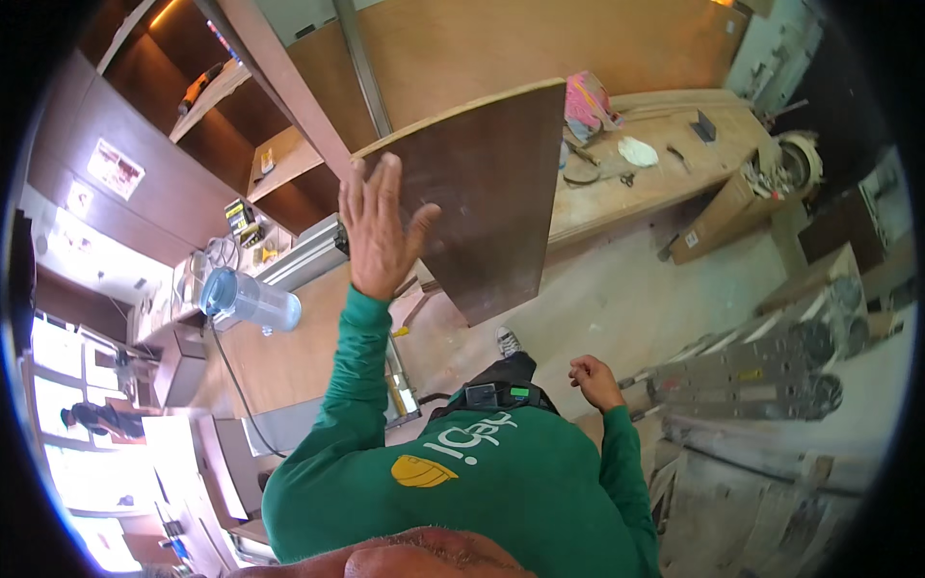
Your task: The person applies a finish to a wooden board using a cloth, wiping the surface and edges repeatedly. They then use a hand plane to smooth the board's edge and continue wiping the surface with the cloth.
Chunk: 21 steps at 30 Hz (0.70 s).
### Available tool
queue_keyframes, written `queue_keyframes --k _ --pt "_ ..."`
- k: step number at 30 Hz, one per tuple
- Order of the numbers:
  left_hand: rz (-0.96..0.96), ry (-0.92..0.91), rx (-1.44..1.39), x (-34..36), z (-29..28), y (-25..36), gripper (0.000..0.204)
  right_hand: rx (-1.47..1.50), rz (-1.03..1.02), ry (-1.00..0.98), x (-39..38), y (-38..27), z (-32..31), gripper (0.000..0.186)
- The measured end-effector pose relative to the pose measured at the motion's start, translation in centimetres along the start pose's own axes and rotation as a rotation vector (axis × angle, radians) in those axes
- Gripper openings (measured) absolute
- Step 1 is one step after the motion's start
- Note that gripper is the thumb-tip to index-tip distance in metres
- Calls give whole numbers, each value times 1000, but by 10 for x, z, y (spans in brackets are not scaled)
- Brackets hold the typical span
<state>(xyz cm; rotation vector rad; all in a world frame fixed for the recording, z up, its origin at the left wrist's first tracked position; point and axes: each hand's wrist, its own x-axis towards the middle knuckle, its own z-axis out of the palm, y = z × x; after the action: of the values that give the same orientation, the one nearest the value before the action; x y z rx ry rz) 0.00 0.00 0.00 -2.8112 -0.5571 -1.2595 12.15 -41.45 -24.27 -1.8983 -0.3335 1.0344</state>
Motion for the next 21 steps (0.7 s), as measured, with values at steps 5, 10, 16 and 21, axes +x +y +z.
queue_keyframes --k 5,10,16,21 --pt "-98 -135 192 31 11 -40 75 -211 -190 -66 75 -70 -38 23" --pt "-136 -86 79 39 4 -42 79 -229 -231 -90 130 -116 -61 23" --pt "-143 -111 206 41 -2 -42 72 -274 -167 -142 168 -138 -65 22" --pt "-110 122 155 31 2 -52 73 -288 -136 -193 197 -145 -74 23"
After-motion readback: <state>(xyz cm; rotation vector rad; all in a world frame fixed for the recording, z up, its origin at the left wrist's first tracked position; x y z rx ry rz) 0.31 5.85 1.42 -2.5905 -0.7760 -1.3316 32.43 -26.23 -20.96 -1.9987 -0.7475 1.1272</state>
